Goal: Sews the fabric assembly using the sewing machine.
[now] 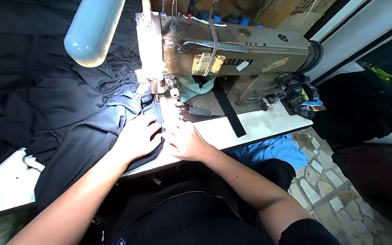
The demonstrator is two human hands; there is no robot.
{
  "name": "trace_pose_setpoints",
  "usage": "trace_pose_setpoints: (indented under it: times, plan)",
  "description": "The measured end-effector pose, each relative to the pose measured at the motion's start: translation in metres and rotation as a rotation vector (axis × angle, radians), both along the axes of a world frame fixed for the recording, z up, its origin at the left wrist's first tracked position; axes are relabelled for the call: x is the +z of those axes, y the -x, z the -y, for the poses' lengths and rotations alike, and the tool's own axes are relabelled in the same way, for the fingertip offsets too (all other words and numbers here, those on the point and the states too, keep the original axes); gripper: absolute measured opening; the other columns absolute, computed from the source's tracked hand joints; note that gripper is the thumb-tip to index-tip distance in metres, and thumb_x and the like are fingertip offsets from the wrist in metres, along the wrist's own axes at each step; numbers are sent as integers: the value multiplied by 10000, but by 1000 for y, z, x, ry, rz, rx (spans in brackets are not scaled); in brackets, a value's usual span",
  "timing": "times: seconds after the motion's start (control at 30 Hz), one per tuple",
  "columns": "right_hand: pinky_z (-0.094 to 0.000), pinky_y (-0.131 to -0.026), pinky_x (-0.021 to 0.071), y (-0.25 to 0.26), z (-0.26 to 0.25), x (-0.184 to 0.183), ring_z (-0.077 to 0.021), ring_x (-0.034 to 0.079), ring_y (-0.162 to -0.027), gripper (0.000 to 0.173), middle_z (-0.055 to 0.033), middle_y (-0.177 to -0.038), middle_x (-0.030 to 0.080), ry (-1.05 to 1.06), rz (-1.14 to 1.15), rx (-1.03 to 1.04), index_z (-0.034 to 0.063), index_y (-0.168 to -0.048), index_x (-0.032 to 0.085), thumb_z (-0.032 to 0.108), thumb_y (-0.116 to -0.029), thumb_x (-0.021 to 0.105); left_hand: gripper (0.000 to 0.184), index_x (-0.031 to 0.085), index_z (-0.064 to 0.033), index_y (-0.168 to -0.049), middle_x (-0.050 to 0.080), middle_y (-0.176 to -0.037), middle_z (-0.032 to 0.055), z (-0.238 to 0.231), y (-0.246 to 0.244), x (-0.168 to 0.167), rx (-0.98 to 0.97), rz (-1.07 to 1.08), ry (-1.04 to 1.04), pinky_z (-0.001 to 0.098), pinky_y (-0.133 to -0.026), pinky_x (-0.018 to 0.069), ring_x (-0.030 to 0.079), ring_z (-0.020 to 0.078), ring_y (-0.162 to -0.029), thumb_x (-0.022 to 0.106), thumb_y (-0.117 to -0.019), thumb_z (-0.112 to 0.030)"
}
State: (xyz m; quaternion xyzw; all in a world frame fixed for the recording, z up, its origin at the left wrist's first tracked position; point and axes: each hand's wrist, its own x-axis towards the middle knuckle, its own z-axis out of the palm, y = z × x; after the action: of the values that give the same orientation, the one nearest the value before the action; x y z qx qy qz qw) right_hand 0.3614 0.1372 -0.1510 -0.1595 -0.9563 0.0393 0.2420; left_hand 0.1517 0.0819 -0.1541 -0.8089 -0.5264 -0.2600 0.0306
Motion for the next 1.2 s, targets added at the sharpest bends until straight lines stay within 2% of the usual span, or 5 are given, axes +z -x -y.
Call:
trace_pose_setpoints:
  times: [0.13, 0.47, 0.67, 0.97, 1.2]
  plan:
    - [-507, -809, 499, -11, 1, 11, -331, 654, -1055, 302, -116, -1057, 743, 121, -19, -39, 69, -1087, 781, 259, -905, 632, 451, 761, 25, -1034, 686, -1190, 270, -7, 2, 1, 17, -18, 24, 615, -962, 497, 650, 455, -1159, 518, -920, -337]
    - [-659, -1081, 390, -166, -95, 34, -495, 497, -1344, 426, -322, -1456, 508, 15, -316, -824, -52, -1323, 624, 234, -1029, 504, 444, 740, 31, -1083, 668, -1246, 251, -30, 11, 8, 55, -58, 101, 605, -995, 472, 628, 437, -1200, 556, -931, -343]
    - [-666, -1184, 227, -197, -112, -9, -484, 295, -1503, 527, -283, -1571, 409, -58, -336, -858, -20, -1438, 531, 292, -1025, 430, 428, 733, 34, -1082, 676, -1218, 252, -44, 17, 11, 74, -56, 116, 605, -1008, 470, 626, 437, -1203, 586, -928, -337]
    - [-651, -1180, 249, -197, -109, -12, -496, 334, -1477, 491, -308, -1532, 443, -71, -420, -851, -37, -1396, 563, 252, -1018, 442, 460, 725, 31, -1097, 678, -1214, 259, -61, 28, 10, 110, -60, 103, 598, -1038, 455, 625, 438, -1214, 562, -944, -372]
    - [-699, -1002, 409, -196, -103, 16, -517, 583, -1202, 406, -313, -1284, 625, 158, -110, -934, -49, -1223, 690, 237, -1055, 455, 442, 727, 35, -1096, 668, -1237, 265, -61, 24, 14, 144, -47, 130, 602, -1037, 450, 609, 446, -1231, 590, -946, -358]
